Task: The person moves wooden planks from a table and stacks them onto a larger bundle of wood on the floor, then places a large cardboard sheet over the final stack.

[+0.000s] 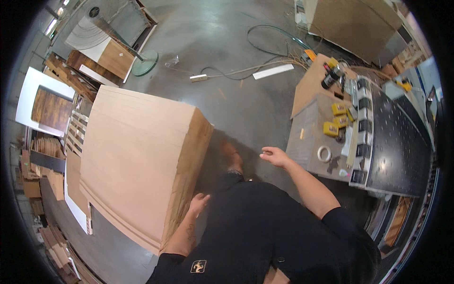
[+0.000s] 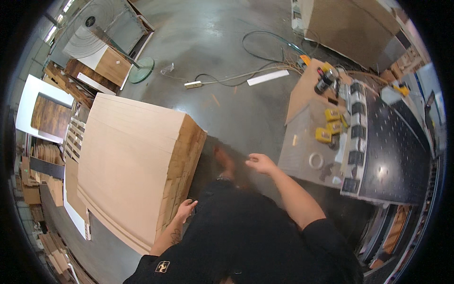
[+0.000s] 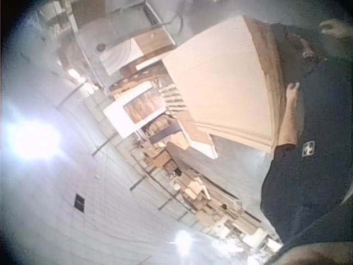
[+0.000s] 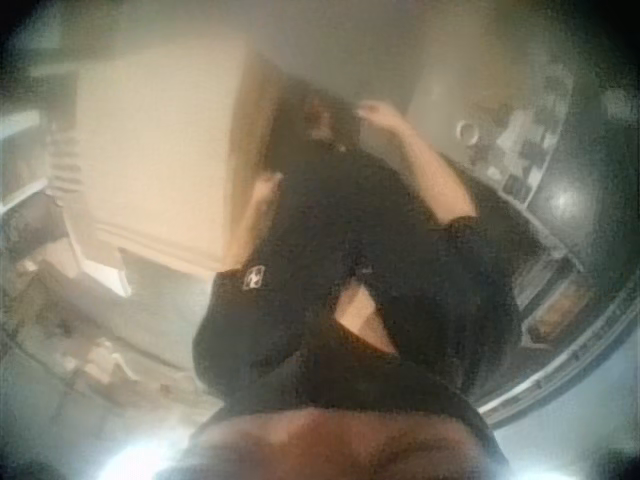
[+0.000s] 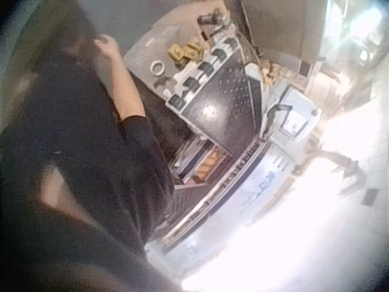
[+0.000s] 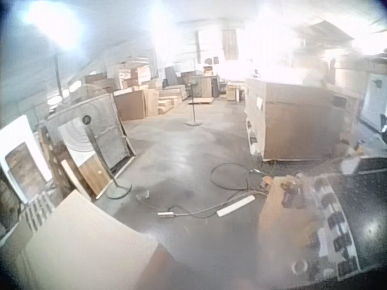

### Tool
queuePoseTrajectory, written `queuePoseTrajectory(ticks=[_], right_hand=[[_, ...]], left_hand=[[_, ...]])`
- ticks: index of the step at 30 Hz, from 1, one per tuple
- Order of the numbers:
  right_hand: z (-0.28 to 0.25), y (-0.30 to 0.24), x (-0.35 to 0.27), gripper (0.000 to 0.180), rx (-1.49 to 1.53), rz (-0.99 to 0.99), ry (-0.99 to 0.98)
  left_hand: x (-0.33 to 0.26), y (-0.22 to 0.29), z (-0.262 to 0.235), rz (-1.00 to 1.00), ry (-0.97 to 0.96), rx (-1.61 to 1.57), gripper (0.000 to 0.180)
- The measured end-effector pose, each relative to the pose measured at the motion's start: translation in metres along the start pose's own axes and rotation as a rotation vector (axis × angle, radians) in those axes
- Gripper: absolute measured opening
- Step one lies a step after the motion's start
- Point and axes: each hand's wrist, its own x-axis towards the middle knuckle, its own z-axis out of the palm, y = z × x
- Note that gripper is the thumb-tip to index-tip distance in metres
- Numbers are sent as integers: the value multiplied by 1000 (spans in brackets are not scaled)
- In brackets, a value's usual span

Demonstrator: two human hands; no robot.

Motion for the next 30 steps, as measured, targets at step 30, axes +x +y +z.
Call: queuePoseTrajectory(ticks=[30], right_hand=[[-277, -233, 454, 49, -588, 55, -52]], left_hand=[[143, 366, -49, -196, 157, -579, 63]])
